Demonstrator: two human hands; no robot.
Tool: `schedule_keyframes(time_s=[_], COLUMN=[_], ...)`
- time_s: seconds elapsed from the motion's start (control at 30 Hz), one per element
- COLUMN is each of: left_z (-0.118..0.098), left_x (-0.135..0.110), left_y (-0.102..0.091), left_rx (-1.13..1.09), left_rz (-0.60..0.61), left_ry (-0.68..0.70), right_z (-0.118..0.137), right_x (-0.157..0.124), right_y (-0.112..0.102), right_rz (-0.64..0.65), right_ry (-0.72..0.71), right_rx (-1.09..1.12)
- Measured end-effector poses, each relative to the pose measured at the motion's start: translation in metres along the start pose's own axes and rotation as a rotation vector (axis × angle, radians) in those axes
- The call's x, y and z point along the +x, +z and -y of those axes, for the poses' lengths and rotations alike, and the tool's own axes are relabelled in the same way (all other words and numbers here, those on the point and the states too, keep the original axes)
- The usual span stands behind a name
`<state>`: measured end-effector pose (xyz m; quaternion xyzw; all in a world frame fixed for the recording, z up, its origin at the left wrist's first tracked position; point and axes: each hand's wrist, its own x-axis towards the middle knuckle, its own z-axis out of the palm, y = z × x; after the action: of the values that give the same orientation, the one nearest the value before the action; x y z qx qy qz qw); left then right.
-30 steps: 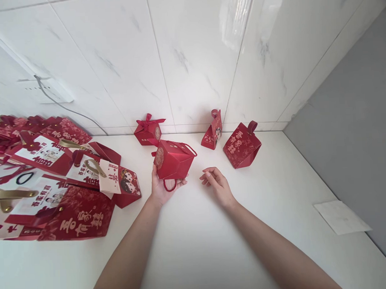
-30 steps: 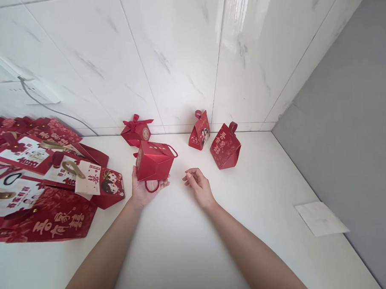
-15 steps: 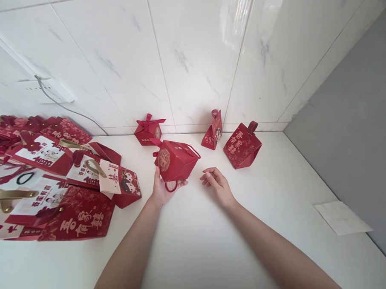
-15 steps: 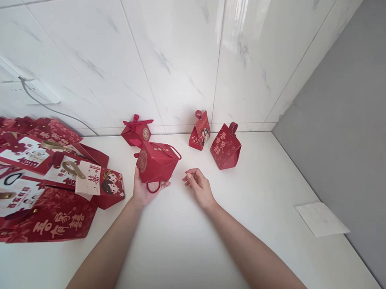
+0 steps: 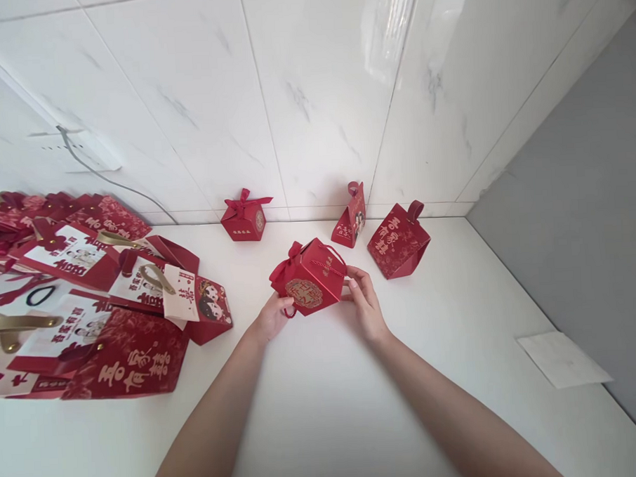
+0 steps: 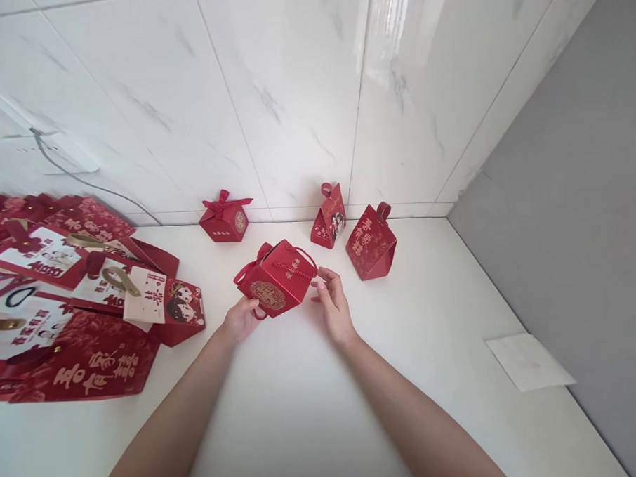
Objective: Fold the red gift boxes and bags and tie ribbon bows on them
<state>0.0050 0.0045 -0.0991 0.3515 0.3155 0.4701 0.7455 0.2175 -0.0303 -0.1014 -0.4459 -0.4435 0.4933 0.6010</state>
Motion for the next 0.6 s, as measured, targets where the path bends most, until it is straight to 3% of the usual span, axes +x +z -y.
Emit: schedule_keyframes(time_s=[0.23, 0.3, 0.43, 0.5, 0.6], left_z=[-0.001, 0.000, 0.004, 0.004, 0.001], left_x=[0.003, 0.005, 0.006, 0.004, 0.000], left_y=[0.011, 0.015, 0.020, 0.022, 0.027], left_rx=[0.048, 0.131, 0.483, 0.638, 0.740], left_rz=[0.035, -0.033, -0.300, -0.330, -0.277], left_ry=[0.046, 0.101, 0.394, 0.461, 0.477], right_z=[0.001, -0.001, -0.004, -0.004, -0.003], right_x=[0.001, 0.001, 0.001, 0.001, 0.000], right_y=[-0.001, -0.001, -0.002, -0.002, -0.001], right_rz=[0.039, 0.015, -0.118, -0.130, -0.082], right_ry=[-0.022, -0.024, -0.043, -0.048, -0.053], right_rx=[0.025, 0.024, -0.016, -0.032, -0.048])
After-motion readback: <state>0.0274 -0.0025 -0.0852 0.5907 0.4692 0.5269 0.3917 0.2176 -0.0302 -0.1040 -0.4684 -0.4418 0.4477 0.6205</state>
